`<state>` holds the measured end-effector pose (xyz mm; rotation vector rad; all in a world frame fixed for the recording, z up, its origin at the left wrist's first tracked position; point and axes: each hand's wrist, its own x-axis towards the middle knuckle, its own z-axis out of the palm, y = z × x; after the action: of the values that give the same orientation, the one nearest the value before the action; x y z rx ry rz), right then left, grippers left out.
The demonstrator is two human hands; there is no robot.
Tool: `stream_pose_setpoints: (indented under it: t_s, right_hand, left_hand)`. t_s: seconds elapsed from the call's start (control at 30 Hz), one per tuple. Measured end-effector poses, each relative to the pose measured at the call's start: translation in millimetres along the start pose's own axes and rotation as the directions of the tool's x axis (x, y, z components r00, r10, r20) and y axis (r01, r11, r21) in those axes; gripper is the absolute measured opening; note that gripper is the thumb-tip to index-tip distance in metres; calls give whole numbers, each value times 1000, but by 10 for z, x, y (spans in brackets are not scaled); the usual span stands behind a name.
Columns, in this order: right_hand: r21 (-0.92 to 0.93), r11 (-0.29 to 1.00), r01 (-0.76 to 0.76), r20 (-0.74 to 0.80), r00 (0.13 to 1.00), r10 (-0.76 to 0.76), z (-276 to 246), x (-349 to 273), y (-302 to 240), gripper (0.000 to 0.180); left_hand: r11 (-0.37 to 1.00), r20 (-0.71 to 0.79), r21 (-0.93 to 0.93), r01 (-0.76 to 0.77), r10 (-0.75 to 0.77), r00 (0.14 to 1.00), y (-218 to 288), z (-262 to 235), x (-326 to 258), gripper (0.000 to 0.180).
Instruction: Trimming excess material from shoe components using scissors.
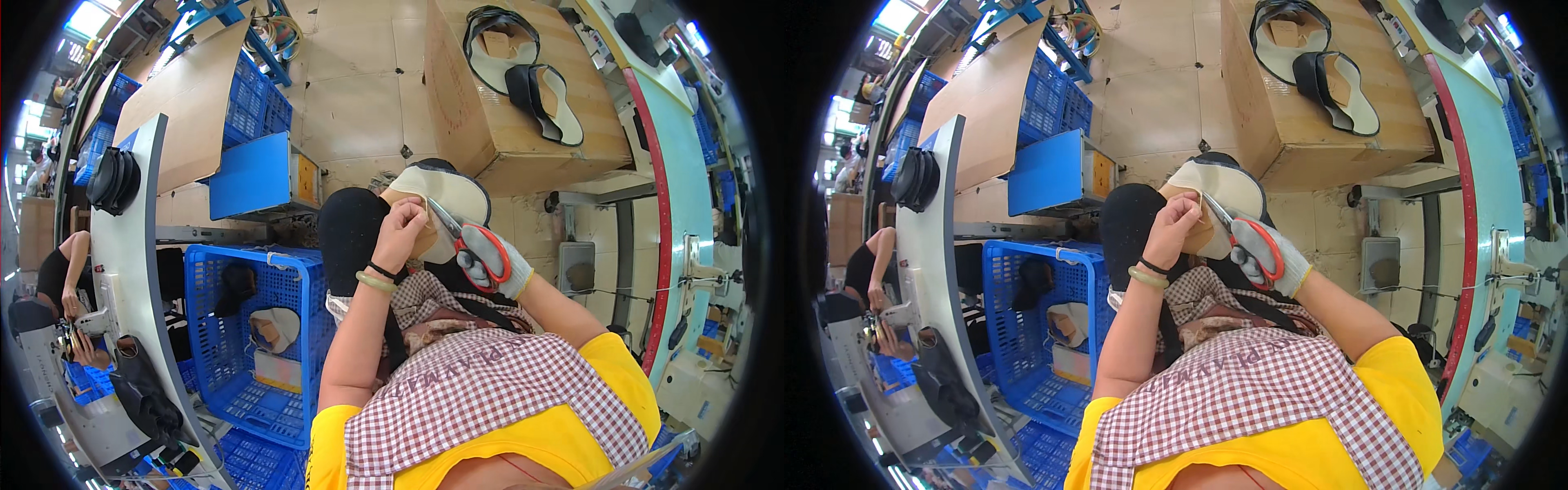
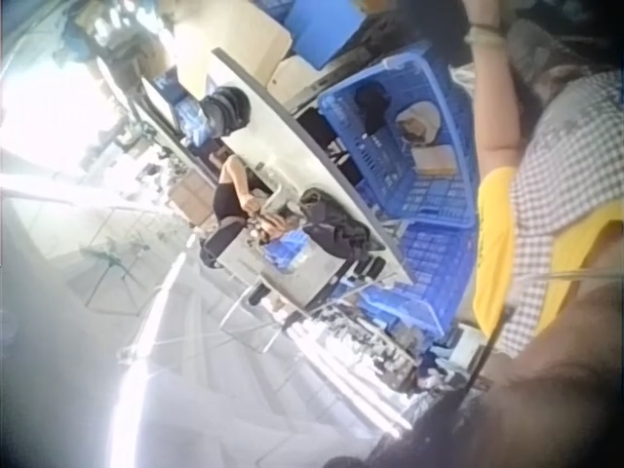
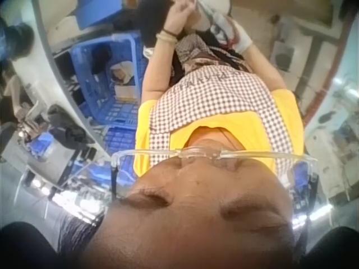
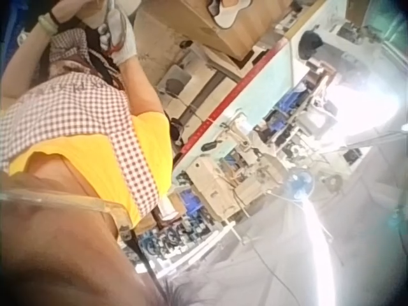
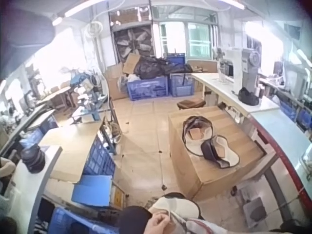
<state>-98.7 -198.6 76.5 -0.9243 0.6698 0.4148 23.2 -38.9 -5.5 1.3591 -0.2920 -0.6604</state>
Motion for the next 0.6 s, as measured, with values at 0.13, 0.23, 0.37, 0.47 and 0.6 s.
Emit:
stream_pose_setpoints:
  t_s: [0.13, 0.23, 0.37, 0.47, 0.6]
  right_hand:
    - [-157, 986, -61, -21, 998, 59, -46, 51, -75, 36]
    - [-179, 982, -62, -26, 998, 59, -4, 39, -178, 27]
    - [-214, 973, -85, -21, 996, 82, -23, 54, -336, 27]
    - [-240, 960, -144, -16, 989, 144, -72, 115, -435, 30]
    - [-291, 946, -140, -17, 990, 142, -28, 162, -546, 31]
  left_hand:
    - [996, 37, -76, 44, -42, 998, 41, -31, -26, 11]
    - [994, 50, -109, 29, -24, 998, 69, -53, -52, 11]
    - [999, 34, -30, -23, 24, 999, 116, -28, -103, 11]
    - [998, 17, 3, -57, 57, 998, 92, -31, -116, 11]
    - [995, 24, -20, -93, 94, 995, 74, -56, -123, 10]
